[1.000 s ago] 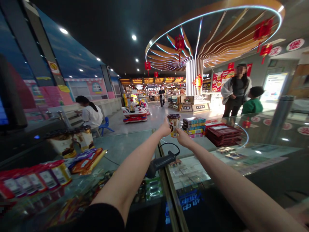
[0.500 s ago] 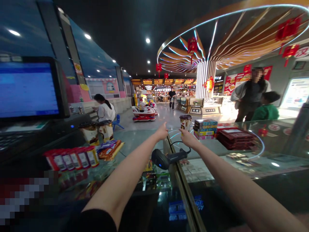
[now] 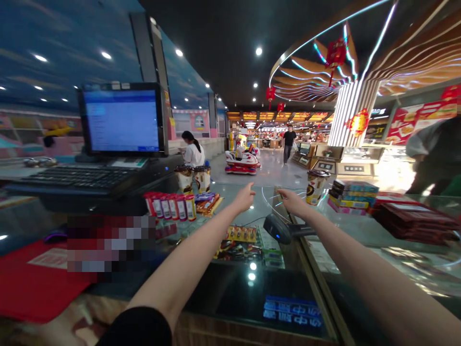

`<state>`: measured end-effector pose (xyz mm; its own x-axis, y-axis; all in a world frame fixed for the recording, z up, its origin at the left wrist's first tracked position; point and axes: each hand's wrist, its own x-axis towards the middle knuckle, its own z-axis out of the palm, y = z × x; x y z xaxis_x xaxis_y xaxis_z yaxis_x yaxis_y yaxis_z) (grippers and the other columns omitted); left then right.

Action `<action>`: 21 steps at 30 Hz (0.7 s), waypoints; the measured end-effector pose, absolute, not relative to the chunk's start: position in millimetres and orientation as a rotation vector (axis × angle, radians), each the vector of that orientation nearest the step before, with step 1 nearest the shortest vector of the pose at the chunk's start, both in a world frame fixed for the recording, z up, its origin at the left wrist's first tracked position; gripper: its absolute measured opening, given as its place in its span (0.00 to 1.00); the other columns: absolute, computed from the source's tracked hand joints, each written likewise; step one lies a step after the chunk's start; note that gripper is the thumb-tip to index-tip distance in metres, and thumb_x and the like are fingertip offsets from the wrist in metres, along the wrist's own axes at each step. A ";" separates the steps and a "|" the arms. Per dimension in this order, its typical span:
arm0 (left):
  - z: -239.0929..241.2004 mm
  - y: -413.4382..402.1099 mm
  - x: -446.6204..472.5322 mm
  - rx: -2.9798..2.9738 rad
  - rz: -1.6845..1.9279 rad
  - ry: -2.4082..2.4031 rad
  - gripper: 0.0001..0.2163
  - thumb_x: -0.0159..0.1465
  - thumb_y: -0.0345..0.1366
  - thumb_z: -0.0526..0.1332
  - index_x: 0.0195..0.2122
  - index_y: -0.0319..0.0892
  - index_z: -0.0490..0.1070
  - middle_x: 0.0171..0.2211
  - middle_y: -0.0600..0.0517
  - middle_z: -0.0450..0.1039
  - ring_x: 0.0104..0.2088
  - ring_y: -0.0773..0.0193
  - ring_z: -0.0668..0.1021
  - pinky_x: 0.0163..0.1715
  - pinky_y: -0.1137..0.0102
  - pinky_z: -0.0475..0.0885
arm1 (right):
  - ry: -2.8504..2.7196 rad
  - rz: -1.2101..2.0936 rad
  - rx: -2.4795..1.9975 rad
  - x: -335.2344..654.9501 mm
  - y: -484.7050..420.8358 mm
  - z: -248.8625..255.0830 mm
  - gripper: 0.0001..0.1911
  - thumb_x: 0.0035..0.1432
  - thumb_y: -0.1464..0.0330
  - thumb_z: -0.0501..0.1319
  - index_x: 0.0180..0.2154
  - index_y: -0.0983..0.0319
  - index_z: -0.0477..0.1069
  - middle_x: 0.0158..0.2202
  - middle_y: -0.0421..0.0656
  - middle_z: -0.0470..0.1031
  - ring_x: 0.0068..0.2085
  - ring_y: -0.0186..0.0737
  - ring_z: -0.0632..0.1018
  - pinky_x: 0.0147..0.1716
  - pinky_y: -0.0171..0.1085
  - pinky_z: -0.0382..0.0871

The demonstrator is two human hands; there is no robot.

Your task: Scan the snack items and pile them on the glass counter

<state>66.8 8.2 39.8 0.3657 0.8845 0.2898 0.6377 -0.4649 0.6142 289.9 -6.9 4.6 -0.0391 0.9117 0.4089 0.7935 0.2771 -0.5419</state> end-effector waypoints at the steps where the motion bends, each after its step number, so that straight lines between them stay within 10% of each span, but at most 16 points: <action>1: 39.2 6.9 59.8 2.221 0.858 1.335 0.31 0.60 0.21 0.52 0.66 0.35 0.55 0.54 0.40 0.75 0.56 0.58 0.75 0.57 0.63 0.66 | -1.864 0.219 -1.536 285.6 -5.1 5.2 0.29 0.54 0.80 0.54 0.57 0.63 0.72 0.57 0.49 0.74 0.59 0.48 0.73 0.60 0.47 0.64; 21: 79.1 41.2 -45.2 2.241 1.184 1.767 0.28 0.57 0.21 0.55 0.62 0.32 0.61 0.61 0.36 0.66 0.62 0.54 0.69 0.63 0.63 0.61 | -2.127 0.370 -1.489 172.8 35.9 52.2 0.31 0.56 0.81 0.52 0.61 0.69 0.66 0.61 0.52 0.70 0.61 0.43 0.72 0.61 0.38 0.61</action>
<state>-45.2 41.2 79.1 0.0527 0.8486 0.5263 0.8094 -0.3450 0.4752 172.8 35.9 52.2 -0.2664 0.9301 0.2527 0.7903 0.3609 -0.4952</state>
